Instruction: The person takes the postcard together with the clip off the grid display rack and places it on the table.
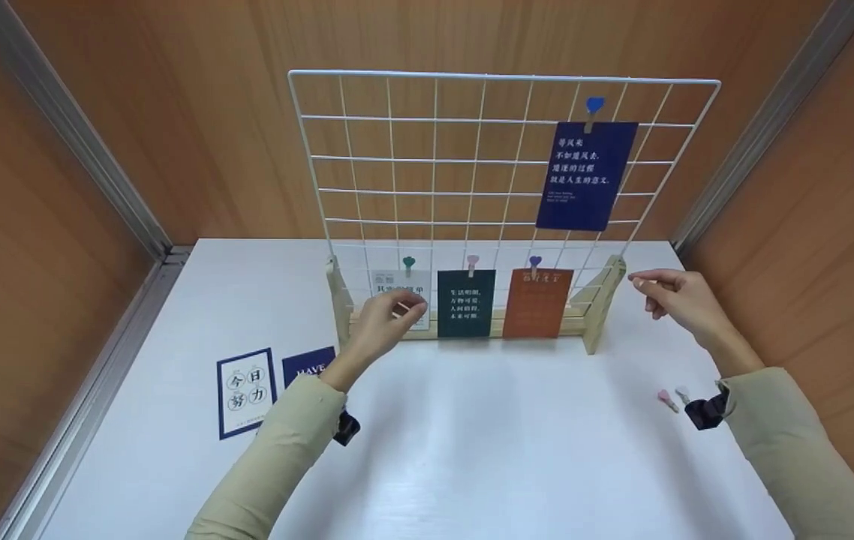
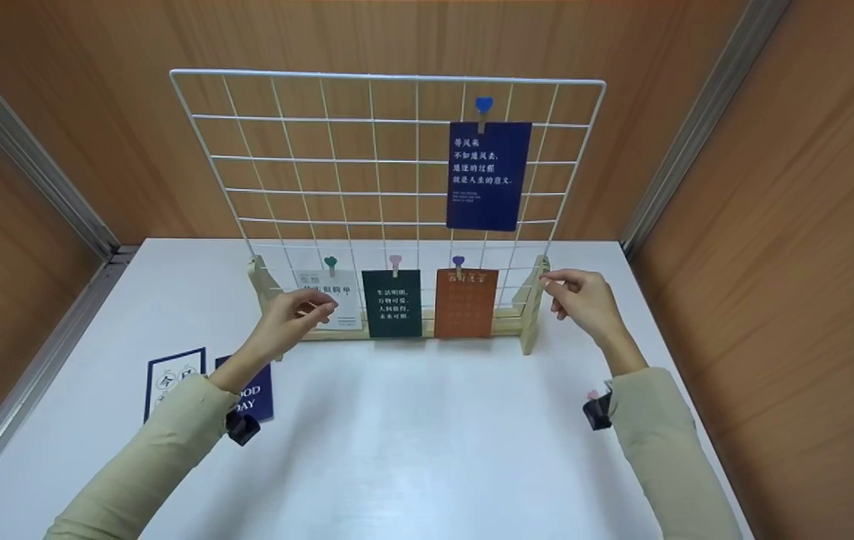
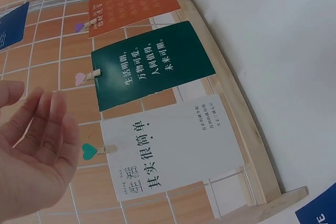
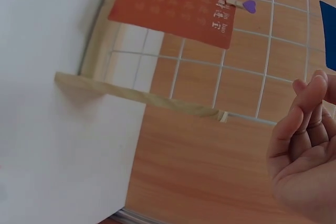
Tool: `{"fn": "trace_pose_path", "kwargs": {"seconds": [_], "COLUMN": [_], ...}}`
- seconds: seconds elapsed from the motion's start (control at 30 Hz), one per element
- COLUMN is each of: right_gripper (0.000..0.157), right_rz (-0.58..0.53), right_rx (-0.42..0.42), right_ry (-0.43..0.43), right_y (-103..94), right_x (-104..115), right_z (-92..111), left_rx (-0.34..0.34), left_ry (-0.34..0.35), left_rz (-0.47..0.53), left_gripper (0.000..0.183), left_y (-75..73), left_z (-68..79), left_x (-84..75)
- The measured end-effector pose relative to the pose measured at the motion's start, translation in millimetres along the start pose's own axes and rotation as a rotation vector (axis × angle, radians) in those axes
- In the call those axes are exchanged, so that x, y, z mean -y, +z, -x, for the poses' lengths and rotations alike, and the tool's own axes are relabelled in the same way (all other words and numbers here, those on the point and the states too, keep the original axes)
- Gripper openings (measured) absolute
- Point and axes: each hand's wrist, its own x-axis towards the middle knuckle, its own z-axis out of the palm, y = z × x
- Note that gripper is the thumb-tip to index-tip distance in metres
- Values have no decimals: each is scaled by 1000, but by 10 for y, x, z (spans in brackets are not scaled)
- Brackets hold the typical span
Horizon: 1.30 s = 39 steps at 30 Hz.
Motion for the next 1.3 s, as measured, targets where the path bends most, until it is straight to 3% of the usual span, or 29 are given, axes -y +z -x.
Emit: {"fn": "trace_pose_path", "kwargs": {"seconds": [0.47, 0.7, 1.03, 1.3], "right_gripper": [33, 26, 33, 26], "right_rz": [-25, -82, -67, -129], "right_rx": [-33, -75, -117, -143], "right_ry": [-55, -78, -39, -67], "right_y": [-15, -47, -78, -43], "right_x": [160, 238, 396, 510], "right_z": [-124, -176, -242, -297], "left_rx": [5, 12, 8, 27], "left_ry": [80, 90, 121, 126], "left_rz": [29, 50, 84, 125], "left_gripper": [19, 19, 20, 20], "left_y": [123, 145, 187, 276], "left_z": [-154, -216, -306, -344], "left_x": [-164, -249, -369, -478]}}
